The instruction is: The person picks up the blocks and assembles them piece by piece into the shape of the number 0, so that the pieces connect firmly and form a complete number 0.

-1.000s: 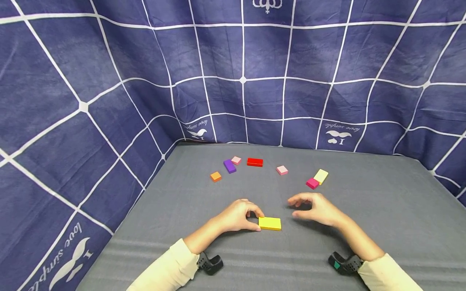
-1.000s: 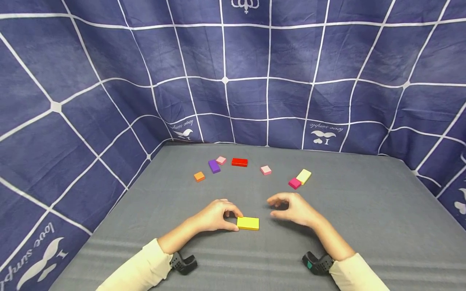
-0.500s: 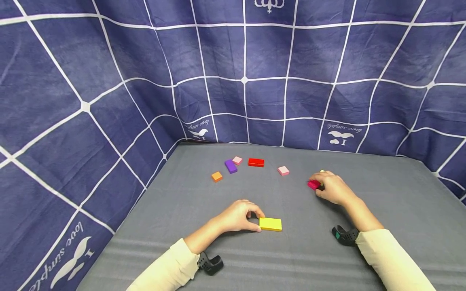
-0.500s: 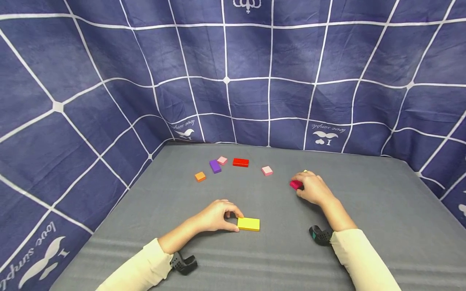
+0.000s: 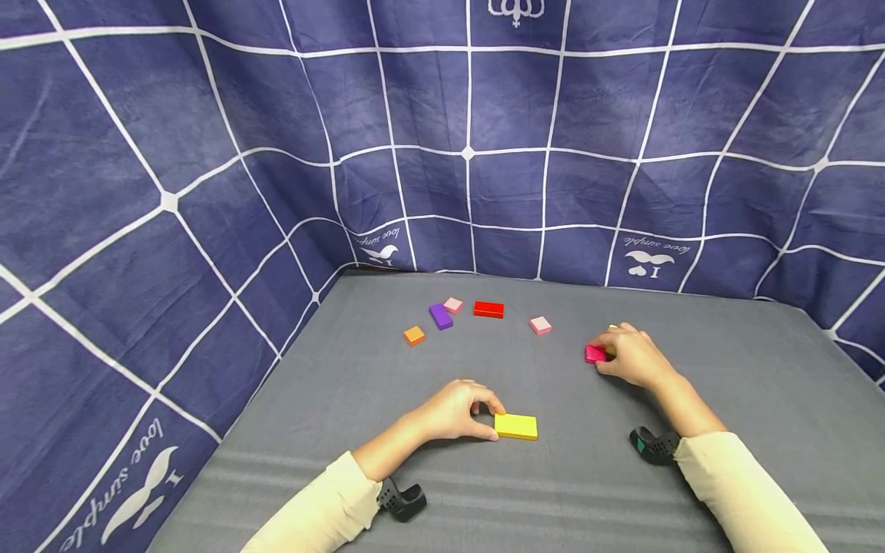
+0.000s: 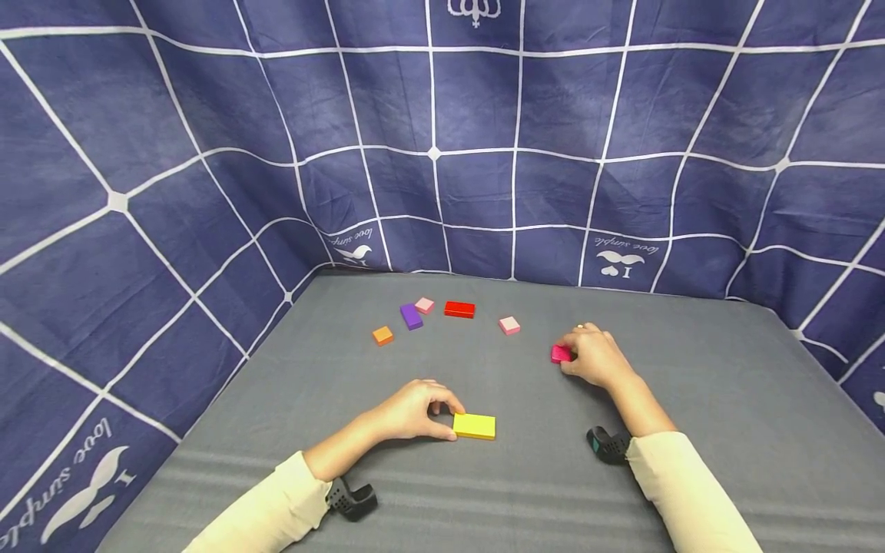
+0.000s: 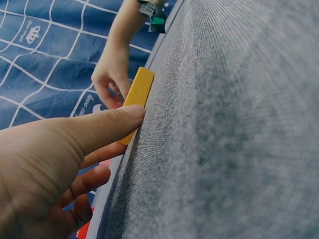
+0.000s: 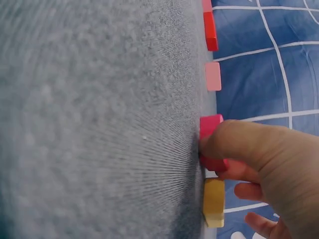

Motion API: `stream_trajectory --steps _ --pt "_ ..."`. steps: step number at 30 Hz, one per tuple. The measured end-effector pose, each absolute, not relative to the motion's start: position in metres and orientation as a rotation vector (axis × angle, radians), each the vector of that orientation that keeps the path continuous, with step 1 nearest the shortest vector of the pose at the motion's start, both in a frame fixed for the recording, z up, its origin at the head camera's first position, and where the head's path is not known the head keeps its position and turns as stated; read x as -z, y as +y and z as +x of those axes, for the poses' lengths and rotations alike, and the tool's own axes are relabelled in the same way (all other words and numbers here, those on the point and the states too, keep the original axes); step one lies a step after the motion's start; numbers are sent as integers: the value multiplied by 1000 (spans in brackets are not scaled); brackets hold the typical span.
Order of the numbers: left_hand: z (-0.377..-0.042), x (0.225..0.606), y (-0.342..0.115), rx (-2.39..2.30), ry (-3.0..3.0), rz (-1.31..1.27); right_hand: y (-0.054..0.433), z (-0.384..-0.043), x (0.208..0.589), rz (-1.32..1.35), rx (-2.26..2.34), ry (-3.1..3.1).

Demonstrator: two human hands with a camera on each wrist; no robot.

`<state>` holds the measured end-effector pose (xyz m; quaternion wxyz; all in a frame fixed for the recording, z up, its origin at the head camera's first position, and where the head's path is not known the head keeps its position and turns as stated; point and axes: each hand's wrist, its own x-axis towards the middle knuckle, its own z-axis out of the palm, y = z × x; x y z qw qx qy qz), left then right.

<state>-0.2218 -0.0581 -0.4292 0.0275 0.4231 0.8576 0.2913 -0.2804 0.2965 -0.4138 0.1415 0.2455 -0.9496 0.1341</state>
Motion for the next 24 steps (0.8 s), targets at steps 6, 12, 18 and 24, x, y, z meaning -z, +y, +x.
stream_trajectory --steps 6,12,18,24 --pt "-221 429 -58 -917 2639 1286 294 -277 418 692 -667 -2757" --pt "-222 430 -58 -916 2639 1300 287 -266 423 641 -879 -2787" --pt "-223 430 -58 -929 2631 1306 274 -253 423 709 -932 -2746" --pt "-222 430 -58 -925 2634 1302 262 -242 425 780 -945 -2717"
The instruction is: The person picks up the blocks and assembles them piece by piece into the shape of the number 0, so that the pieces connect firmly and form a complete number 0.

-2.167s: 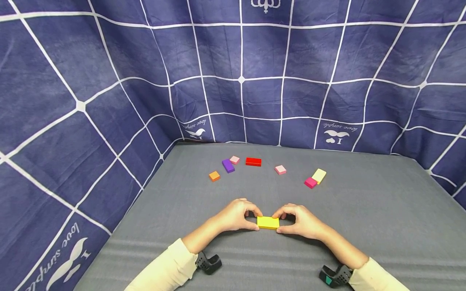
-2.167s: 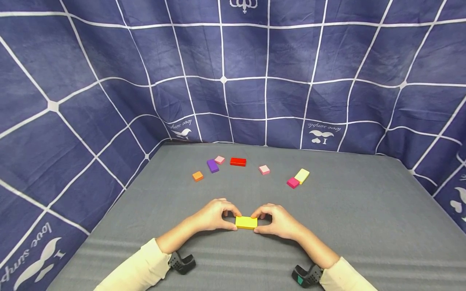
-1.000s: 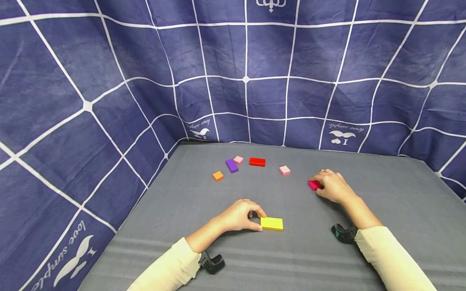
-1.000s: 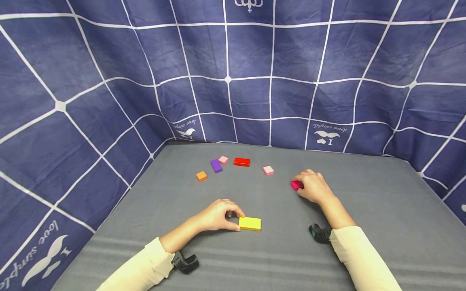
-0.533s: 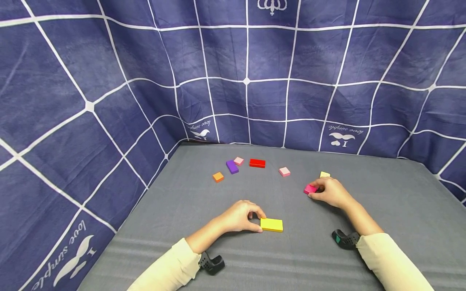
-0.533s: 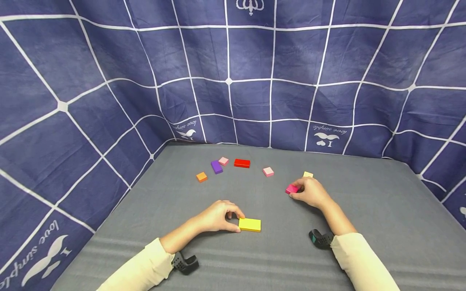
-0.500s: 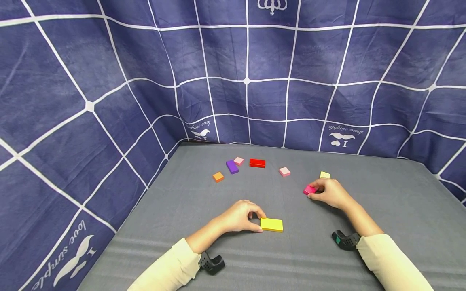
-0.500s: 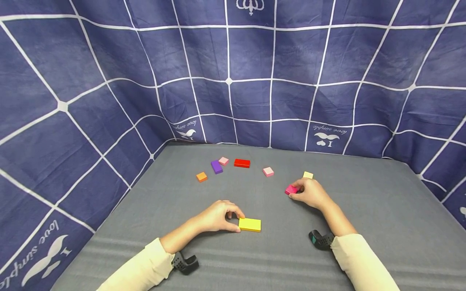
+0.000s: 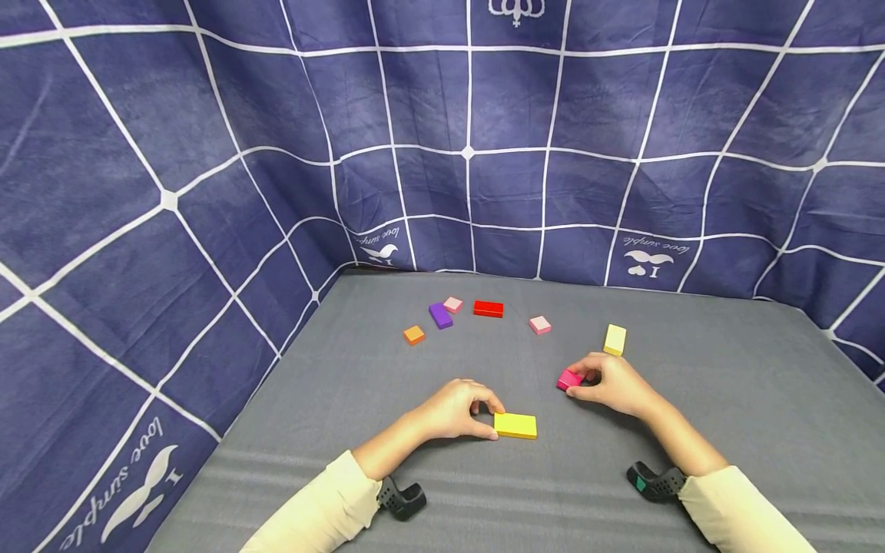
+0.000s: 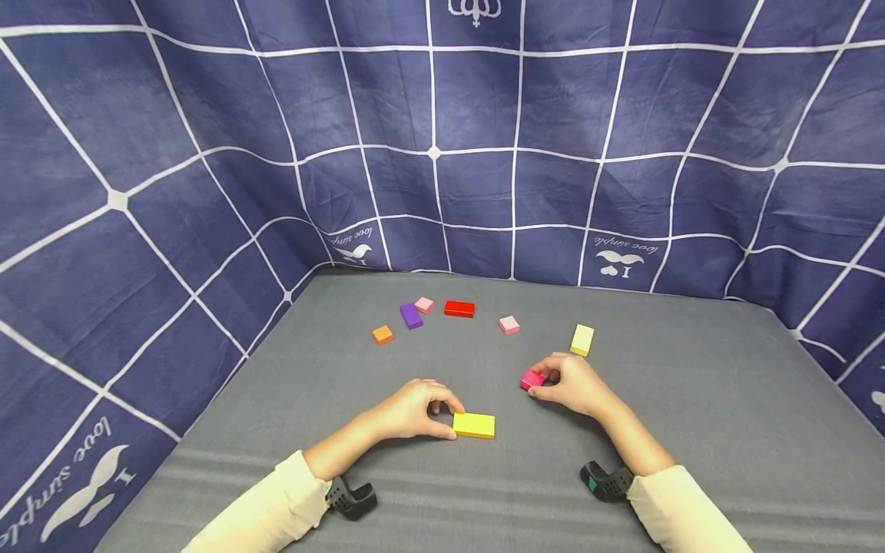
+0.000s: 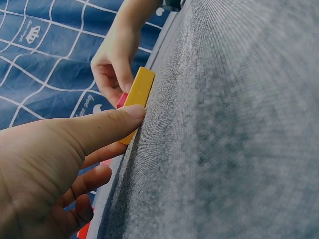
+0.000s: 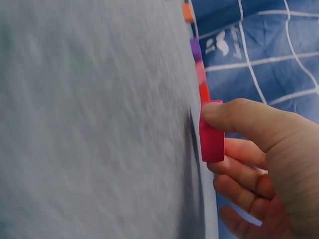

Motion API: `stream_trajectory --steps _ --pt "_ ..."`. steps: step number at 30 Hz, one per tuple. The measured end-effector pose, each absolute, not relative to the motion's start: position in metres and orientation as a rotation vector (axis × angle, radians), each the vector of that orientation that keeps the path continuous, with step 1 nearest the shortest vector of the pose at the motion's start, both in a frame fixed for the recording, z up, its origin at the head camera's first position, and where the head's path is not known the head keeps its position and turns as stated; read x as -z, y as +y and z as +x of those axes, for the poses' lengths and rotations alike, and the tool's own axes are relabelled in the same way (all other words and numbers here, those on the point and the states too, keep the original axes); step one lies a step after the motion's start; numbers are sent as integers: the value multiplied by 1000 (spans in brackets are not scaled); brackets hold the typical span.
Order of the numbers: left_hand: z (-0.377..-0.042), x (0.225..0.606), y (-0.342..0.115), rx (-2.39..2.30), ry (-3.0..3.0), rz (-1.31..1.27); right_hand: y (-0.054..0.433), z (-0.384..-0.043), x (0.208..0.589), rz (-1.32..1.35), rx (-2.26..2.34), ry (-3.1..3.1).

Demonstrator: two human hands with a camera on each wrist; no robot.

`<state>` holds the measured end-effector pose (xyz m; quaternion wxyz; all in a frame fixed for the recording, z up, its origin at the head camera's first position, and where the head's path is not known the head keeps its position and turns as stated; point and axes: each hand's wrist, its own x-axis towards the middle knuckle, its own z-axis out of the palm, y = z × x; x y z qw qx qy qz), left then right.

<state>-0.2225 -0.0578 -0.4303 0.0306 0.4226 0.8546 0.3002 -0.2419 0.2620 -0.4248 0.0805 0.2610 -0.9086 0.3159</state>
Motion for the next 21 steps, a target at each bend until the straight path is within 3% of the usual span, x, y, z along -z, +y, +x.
stream_trajectory --steps 21 --pt "-221 430 -57 -912 2652 1296 230 -209 427 915 -967 -2724"
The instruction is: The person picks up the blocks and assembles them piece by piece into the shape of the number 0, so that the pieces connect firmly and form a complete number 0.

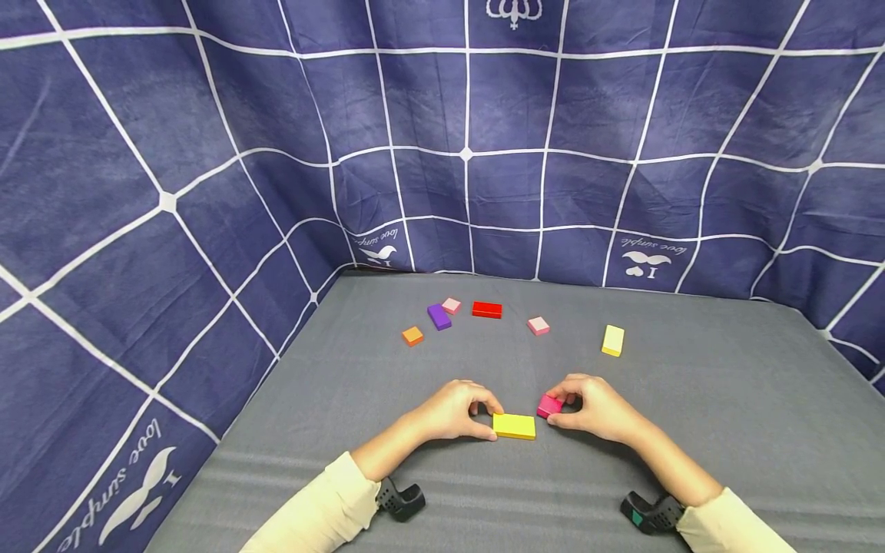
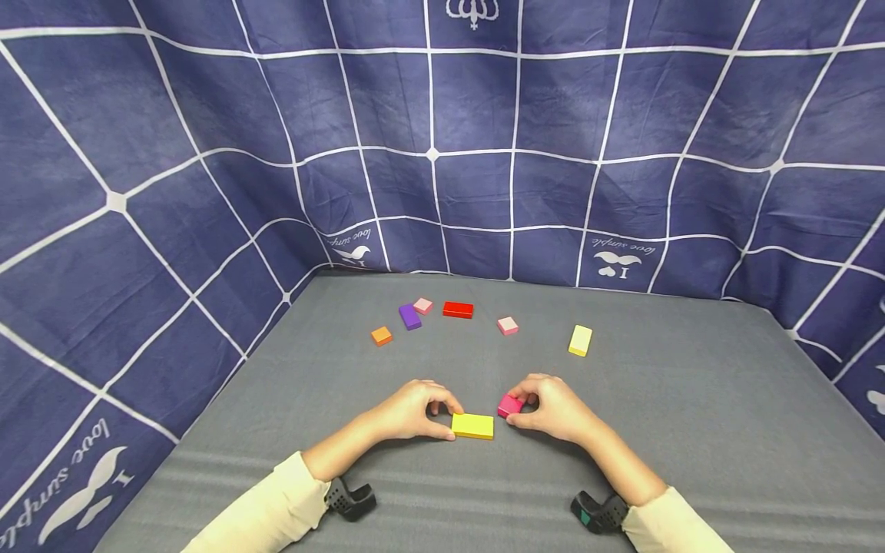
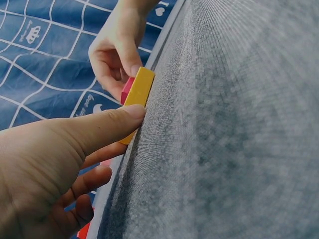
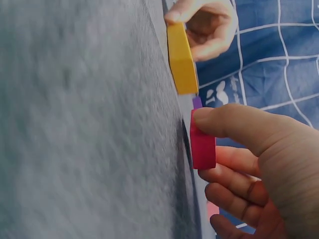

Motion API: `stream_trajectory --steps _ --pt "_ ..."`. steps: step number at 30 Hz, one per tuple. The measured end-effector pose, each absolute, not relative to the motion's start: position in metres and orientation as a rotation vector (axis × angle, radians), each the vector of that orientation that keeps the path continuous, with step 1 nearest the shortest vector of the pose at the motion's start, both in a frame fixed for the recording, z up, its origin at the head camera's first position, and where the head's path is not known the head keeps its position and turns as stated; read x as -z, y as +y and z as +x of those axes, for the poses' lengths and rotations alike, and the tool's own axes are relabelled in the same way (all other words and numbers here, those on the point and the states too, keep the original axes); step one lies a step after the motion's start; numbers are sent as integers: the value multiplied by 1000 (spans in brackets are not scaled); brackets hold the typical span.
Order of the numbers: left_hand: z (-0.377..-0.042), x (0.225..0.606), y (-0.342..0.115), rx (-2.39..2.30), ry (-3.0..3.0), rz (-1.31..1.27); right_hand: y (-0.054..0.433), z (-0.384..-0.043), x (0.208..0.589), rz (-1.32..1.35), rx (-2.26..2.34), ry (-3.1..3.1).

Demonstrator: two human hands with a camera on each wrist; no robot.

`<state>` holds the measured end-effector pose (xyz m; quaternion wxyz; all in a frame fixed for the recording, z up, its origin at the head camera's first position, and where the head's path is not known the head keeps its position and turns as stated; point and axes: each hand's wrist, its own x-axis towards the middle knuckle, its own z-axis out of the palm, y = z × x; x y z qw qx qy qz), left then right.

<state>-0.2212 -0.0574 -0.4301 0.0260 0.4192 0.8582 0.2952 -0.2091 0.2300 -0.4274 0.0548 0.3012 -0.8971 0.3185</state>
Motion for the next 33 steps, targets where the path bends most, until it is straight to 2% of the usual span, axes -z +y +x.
stream_trajectory --steps 33 --pt "-222 431 -57 -950 2633 1302 222 -203 443 937 -946 -2628"
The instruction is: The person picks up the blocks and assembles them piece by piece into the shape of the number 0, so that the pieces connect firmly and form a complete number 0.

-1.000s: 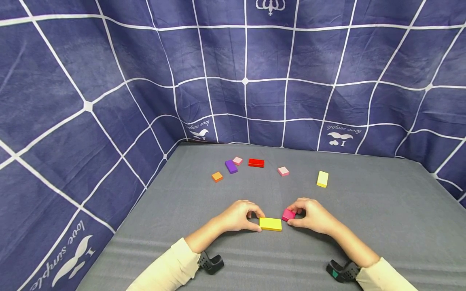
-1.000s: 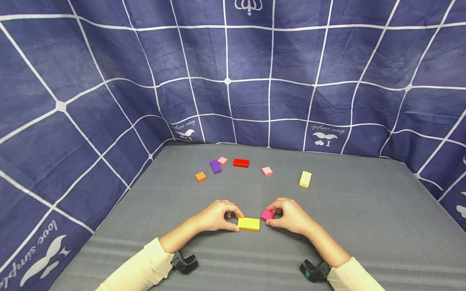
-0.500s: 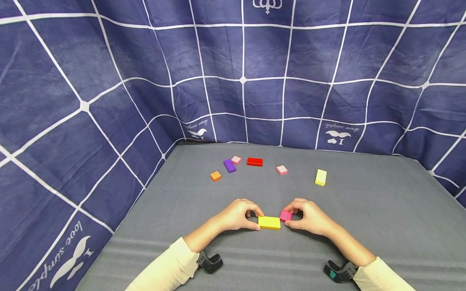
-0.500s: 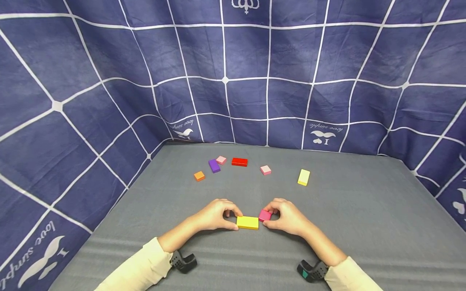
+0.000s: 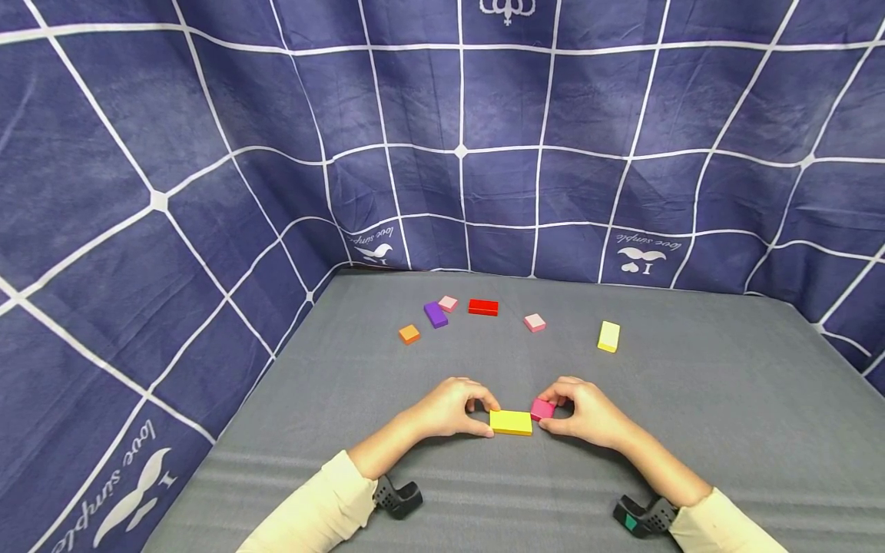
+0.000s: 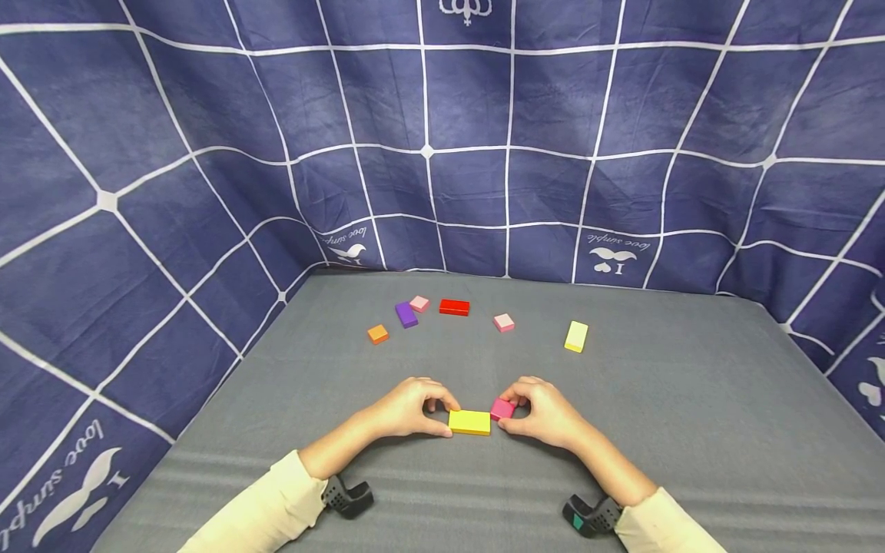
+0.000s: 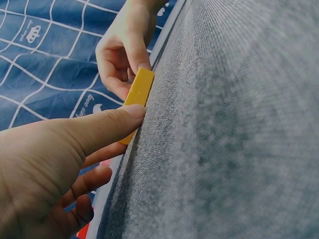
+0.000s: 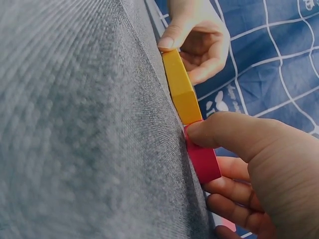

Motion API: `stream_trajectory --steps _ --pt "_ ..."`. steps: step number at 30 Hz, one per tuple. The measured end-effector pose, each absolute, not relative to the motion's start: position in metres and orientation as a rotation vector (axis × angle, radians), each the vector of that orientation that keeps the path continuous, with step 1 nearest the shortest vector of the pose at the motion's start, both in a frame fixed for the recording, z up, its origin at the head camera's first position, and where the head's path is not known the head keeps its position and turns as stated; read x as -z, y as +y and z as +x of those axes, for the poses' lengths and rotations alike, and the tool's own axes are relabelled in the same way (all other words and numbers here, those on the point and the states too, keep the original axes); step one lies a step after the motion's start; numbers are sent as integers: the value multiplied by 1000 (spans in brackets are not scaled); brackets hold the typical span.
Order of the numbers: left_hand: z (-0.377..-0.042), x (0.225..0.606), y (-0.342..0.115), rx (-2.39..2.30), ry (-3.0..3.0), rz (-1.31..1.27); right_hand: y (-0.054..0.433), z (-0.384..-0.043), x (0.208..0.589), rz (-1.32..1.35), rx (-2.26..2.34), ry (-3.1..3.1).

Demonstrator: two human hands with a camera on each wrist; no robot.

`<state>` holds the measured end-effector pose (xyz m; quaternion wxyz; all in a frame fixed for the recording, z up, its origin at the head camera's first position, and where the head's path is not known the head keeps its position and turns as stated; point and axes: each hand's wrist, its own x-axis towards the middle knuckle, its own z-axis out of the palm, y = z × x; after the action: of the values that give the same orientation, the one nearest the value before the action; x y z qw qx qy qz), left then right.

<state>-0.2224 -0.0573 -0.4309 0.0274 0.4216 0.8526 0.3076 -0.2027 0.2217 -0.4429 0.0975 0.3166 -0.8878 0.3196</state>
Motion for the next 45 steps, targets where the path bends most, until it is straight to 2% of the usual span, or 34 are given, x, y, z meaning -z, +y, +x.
stream_trajectory --steps 23,33,45 --pt "-223 431 -57 -967 2615 1308 216 -197 441 875 -904 -2646" --pt "-223 432 -58 -977 2610 1311 217 -198 441 925 -903 -2542" --pt "-225 433 -57 -981 2606 1319 193 -183 437 930 -785 -2467"
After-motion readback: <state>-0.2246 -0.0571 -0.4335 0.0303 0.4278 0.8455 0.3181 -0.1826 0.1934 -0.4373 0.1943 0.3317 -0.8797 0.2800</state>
